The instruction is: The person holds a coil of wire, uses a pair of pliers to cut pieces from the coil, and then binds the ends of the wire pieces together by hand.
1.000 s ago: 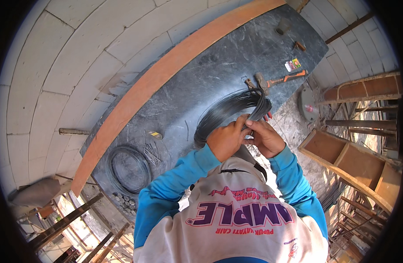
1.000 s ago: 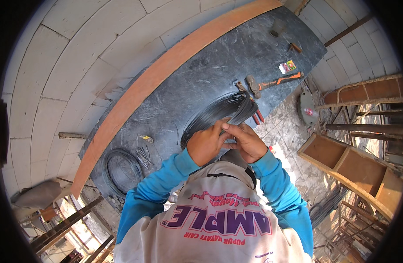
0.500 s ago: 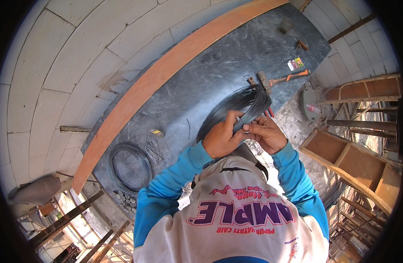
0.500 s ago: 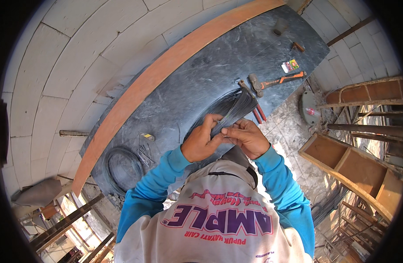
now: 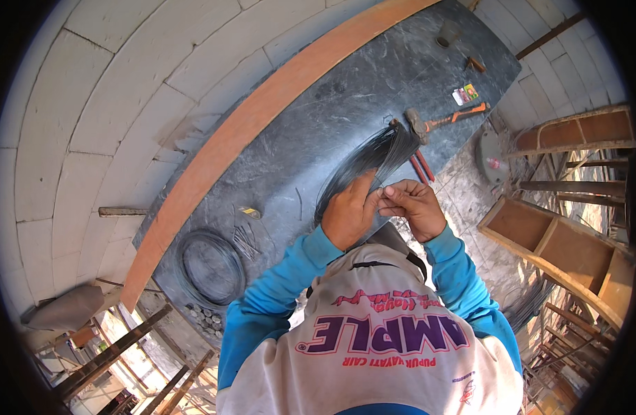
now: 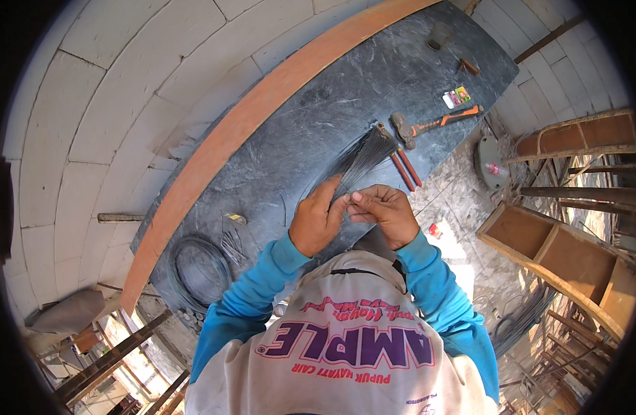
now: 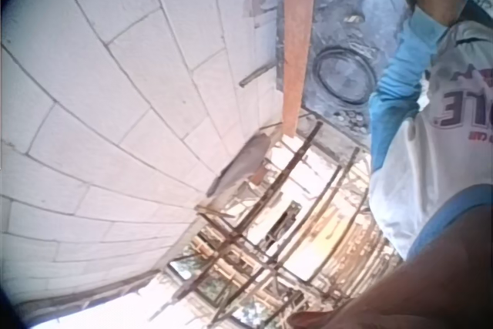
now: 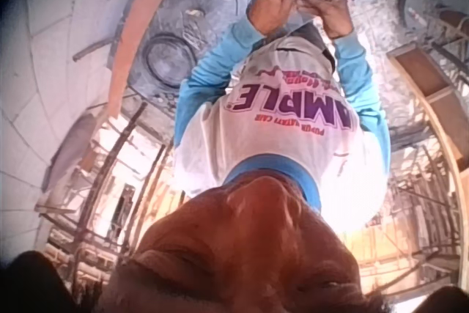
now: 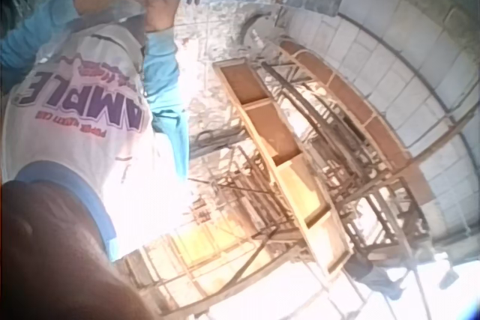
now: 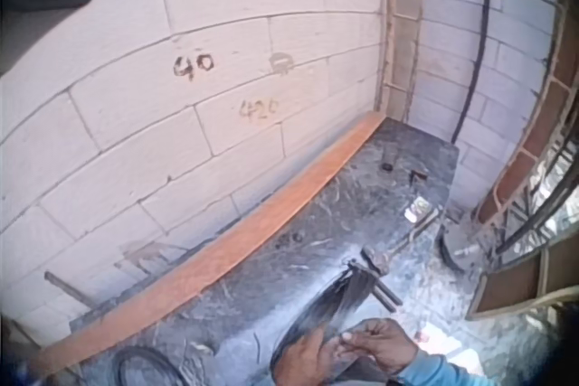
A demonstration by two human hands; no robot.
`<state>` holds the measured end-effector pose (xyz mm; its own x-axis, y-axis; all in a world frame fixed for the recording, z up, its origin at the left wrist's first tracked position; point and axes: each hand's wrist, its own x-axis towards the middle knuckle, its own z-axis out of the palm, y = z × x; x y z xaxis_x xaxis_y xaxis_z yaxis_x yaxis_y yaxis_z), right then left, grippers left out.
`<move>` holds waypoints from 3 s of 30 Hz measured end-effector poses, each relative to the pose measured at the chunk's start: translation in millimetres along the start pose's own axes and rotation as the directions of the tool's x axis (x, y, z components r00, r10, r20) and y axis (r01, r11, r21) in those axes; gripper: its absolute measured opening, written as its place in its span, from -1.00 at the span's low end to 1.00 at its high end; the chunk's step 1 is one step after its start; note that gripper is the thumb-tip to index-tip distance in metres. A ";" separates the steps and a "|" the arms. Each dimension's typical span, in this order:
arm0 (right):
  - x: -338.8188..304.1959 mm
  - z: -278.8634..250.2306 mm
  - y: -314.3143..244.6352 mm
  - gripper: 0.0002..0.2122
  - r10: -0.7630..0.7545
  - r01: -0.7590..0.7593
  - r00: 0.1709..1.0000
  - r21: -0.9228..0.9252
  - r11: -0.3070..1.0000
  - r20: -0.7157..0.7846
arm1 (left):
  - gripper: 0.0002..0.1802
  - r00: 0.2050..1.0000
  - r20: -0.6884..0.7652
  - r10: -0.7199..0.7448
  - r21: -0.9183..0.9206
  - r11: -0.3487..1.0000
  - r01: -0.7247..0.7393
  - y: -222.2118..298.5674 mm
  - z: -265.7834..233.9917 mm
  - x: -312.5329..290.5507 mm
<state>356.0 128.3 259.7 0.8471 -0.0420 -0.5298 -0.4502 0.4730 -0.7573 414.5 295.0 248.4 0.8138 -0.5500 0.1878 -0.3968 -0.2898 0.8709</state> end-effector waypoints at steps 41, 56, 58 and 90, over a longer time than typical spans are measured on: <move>28.1 -11.3 -32.5 -0.83 -0.664 0.721 0.507 -0.692 -0.022 0.550 | -0.71 0.739 0.613 -0.280 -0.661 0.331 0.673 -16.1 -36.0 31.0; 58.9 -18.0 -24.1 -0.74 -0.645 0.728 0.226 -0.566 -0.385 0.730 | -0.71 0.780 0.523 -0.344 -0.676 0.390 0.625 -13.2 -39.1 40.4; 57.4 -11.6 -19.0 -0.71 -0.677 0.686 0.230 -0.610 -0.396 0.699 | -0.72 0.787 0.485 -0.381 -0.698 0.373 0.611 -14.0 -37.3 39.0; -7.6 17.0 4.6 -0.88 -0.681 0.545 0.715 -0.738 0.399 0.160 | -0.59 0.784 0.564 -0.260 -0.733 0.279 0.620 -18.3 -15.4 22.7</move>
<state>352.2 145.8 266.7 0.9572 -0.2114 0.1976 0.0733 -0.4835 -0.8723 446.8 299.8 243.7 0.5016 -0.7976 -0.3351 0.7052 0.1527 0.6923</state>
